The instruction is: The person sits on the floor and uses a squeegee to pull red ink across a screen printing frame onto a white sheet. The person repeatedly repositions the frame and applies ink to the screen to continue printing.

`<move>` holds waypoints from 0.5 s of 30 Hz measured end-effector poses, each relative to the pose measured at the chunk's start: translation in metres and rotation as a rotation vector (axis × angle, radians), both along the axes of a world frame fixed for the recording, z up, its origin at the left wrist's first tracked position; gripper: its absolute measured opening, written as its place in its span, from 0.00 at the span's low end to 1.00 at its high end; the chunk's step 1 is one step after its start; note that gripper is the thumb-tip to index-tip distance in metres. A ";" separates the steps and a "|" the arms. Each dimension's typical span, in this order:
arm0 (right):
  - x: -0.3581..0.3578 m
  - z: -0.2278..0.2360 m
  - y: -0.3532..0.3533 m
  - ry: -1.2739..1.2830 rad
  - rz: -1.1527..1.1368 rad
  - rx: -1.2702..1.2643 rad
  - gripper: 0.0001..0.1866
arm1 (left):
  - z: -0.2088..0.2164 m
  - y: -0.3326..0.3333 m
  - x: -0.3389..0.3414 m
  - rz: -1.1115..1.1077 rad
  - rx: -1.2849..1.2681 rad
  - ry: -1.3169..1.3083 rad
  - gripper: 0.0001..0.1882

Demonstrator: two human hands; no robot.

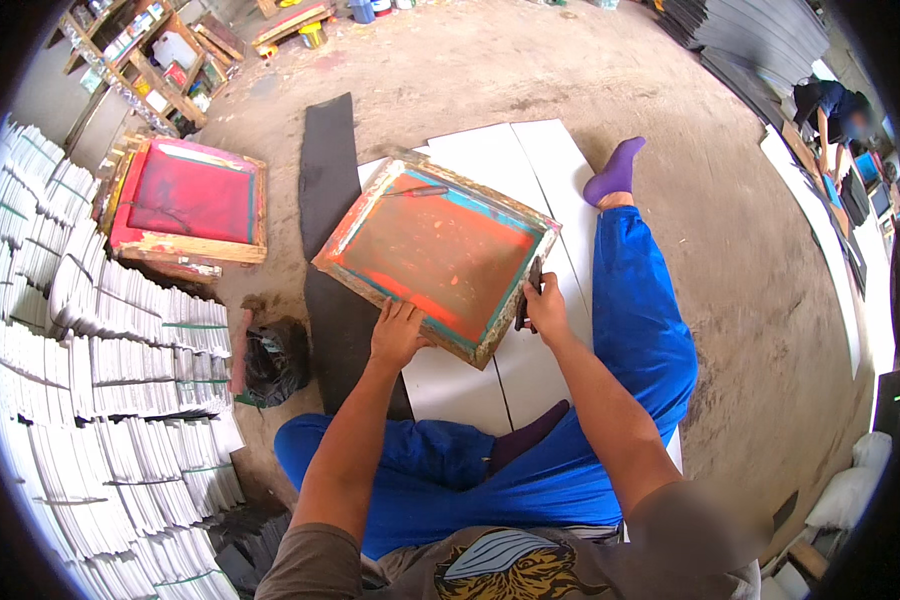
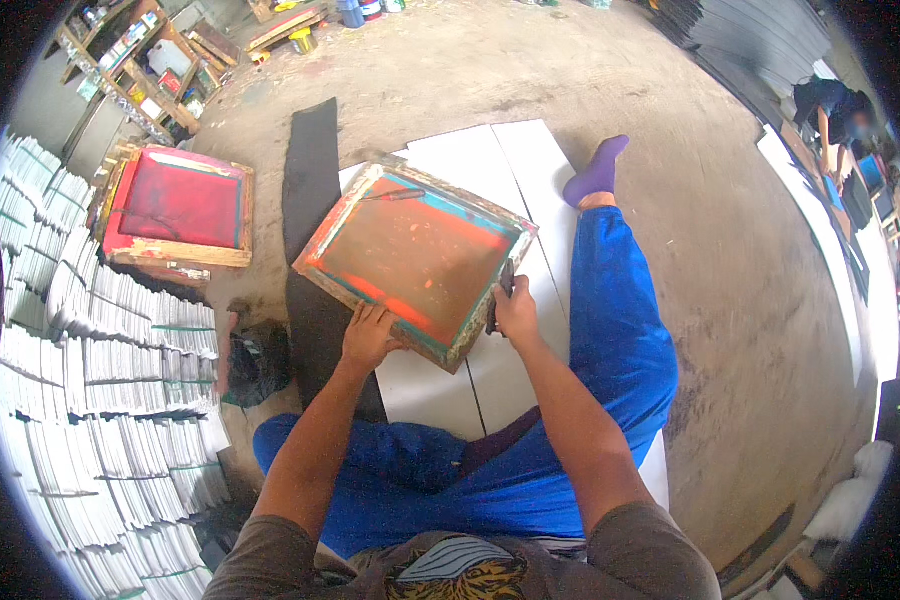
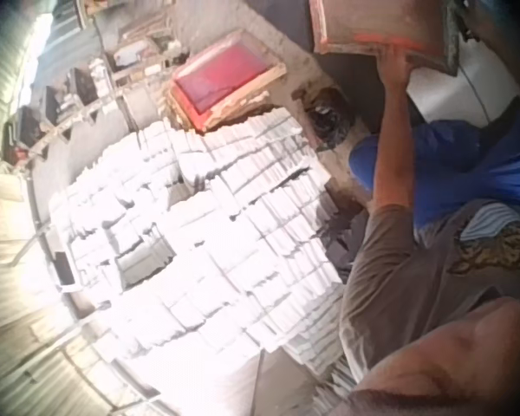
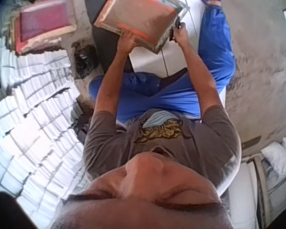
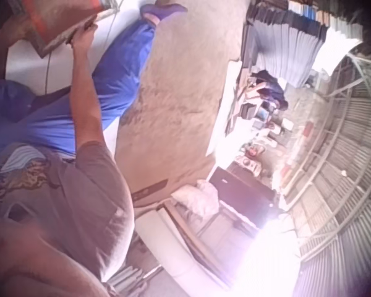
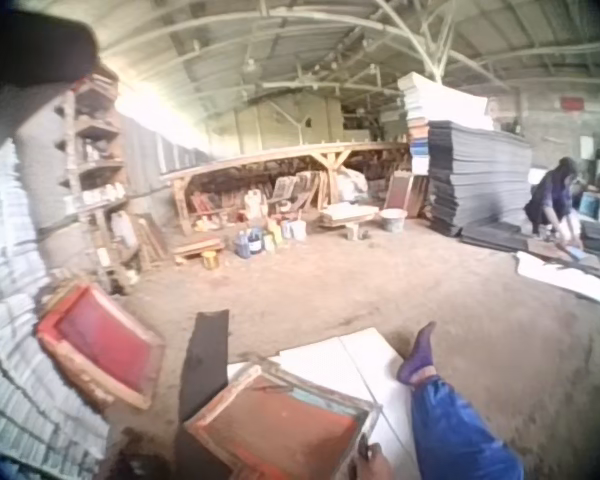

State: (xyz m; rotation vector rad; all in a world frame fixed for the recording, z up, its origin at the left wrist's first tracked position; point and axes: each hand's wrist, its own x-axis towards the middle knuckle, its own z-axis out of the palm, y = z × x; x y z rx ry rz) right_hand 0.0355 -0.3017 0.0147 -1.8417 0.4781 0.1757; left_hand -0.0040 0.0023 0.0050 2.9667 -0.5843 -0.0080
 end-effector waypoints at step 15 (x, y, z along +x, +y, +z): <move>0.009 0.001 -0.009 -0.014 -0.010 0.112 0.17 | 0.018 0.001 0.018 -0.055 -0.168 -0.017 0.32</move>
